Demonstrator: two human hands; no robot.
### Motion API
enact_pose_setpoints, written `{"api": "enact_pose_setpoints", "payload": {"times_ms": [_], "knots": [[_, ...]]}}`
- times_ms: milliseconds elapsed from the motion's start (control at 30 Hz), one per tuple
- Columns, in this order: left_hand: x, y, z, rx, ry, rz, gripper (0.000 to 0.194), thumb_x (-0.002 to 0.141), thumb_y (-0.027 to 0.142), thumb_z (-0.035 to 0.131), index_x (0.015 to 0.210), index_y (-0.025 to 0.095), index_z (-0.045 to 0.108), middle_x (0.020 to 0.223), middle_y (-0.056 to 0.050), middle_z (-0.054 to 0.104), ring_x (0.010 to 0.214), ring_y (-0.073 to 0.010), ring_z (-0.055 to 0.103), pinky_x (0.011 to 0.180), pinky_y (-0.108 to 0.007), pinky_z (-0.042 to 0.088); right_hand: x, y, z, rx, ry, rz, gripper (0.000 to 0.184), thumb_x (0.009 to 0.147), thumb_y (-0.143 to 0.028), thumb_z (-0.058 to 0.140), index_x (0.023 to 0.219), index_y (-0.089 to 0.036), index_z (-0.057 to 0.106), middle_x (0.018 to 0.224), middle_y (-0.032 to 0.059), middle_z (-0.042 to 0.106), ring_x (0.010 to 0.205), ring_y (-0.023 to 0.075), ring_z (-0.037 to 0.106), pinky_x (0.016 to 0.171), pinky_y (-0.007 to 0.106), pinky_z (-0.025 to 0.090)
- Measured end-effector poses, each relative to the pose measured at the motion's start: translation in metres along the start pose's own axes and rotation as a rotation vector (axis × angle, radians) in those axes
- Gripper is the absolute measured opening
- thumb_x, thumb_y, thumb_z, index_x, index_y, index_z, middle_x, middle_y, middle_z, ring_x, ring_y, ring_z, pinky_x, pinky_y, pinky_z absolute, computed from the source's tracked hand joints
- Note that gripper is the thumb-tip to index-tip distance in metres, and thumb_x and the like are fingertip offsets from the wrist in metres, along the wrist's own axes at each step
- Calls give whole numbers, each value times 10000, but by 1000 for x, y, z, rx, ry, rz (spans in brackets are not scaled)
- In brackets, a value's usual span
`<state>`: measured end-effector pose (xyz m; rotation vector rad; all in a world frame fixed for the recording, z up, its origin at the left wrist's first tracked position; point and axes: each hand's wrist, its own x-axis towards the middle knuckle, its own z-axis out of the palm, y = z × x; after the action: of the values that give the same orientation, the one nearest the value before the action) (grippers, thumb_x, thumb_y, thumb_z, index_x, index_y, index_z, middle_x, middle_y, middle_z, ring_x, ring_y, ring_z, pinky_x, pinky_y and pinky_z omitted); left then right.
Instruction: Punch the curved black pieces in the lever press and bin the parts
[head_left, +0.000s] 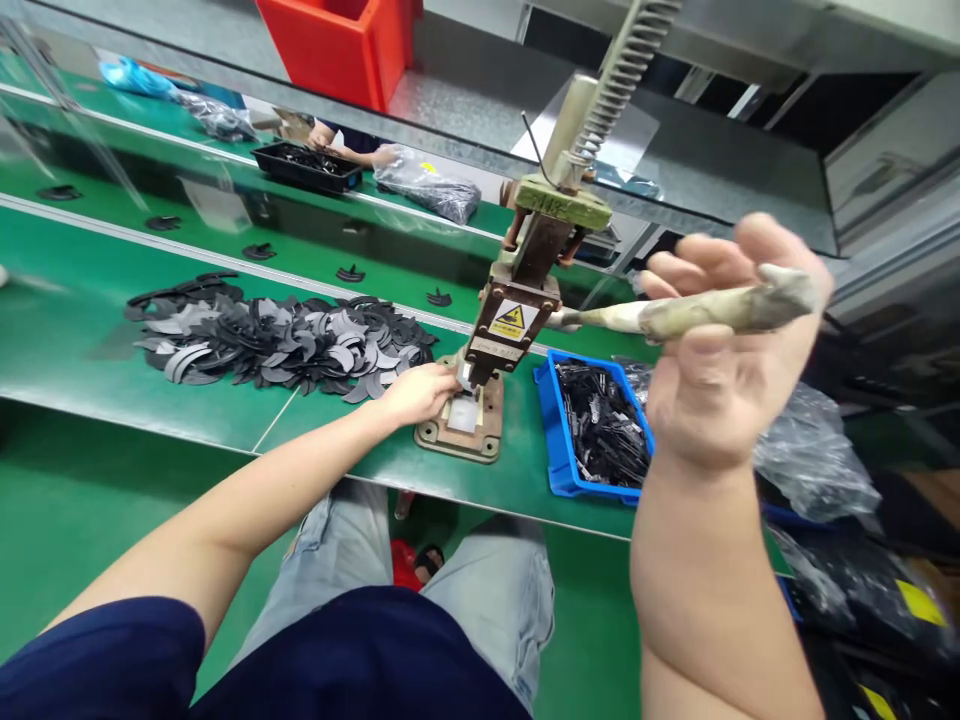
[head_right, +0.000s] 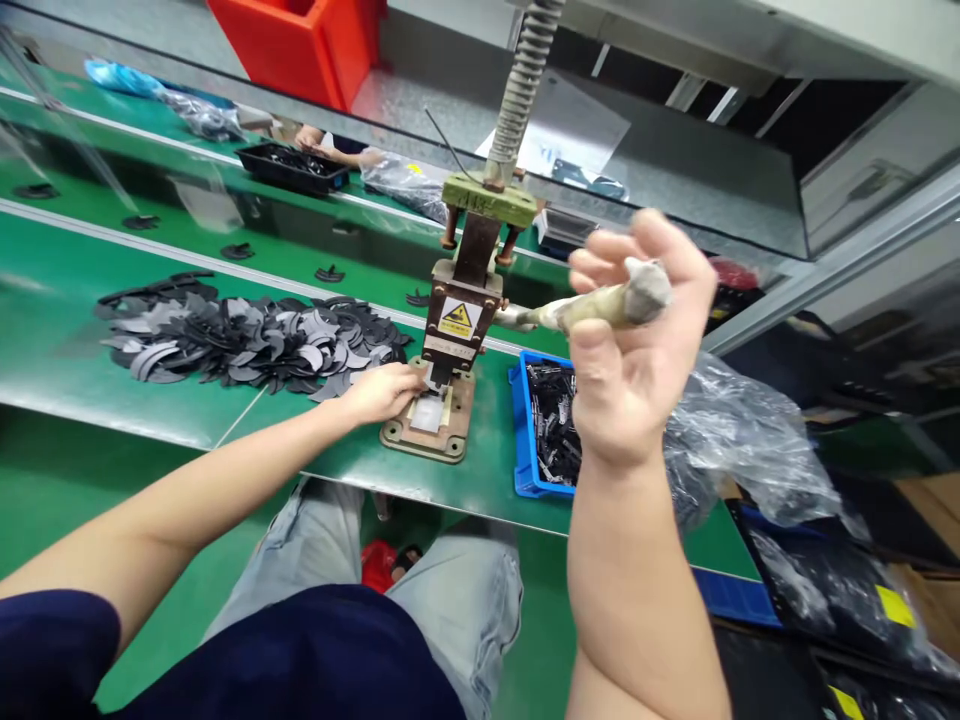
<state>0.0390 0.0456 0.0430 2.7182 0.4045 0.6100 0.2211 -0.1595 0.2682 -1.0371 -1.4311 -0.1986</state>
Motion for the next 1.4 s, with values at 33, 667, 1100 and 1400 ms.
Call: {"api": "enact_pose_setpoints", "payload": {"times_ms": [33,667,1100,1400], "knots": [[2,1,1,10,-22,22,308,1014,199,518,1178,226,777,1156,-96,741,1110,-242,676,992,-372,541,6,-3,4,-8,-27,8,423,983,-491,668,1308,-229,594,1183,55,632,1128,191,685,1041,421,535],[8,-30,-29,134,65,-249,234,1001,280,547,1071,159,734,1050,-146,716,1032,-275,677,942,-399,532,-144,23,36,-227,102,-93,178,862,-214,666,739,-271,551,693,-41,614,788,211,668,1073,676,533],[39,-37,-31,41,-130,-652,268,864,453,731,843,188,696,970,-165,785,1025,-338,747,892,-400,552,-143,21,36,-205,85,-103,156,862,-180,665,775,-268,569,731,-29,622,832,232,670,1062,679,529],[-9,-20,-32,-996,-23,-735,415,825,406,873,1018,164,596,758,-7,712,603,-142,722,615,-248,570,-144,21,45,-188,180,-97,191,880,-195,645,752,-274,526,699,-42,601,805,215,661,1074,664,531]]}}
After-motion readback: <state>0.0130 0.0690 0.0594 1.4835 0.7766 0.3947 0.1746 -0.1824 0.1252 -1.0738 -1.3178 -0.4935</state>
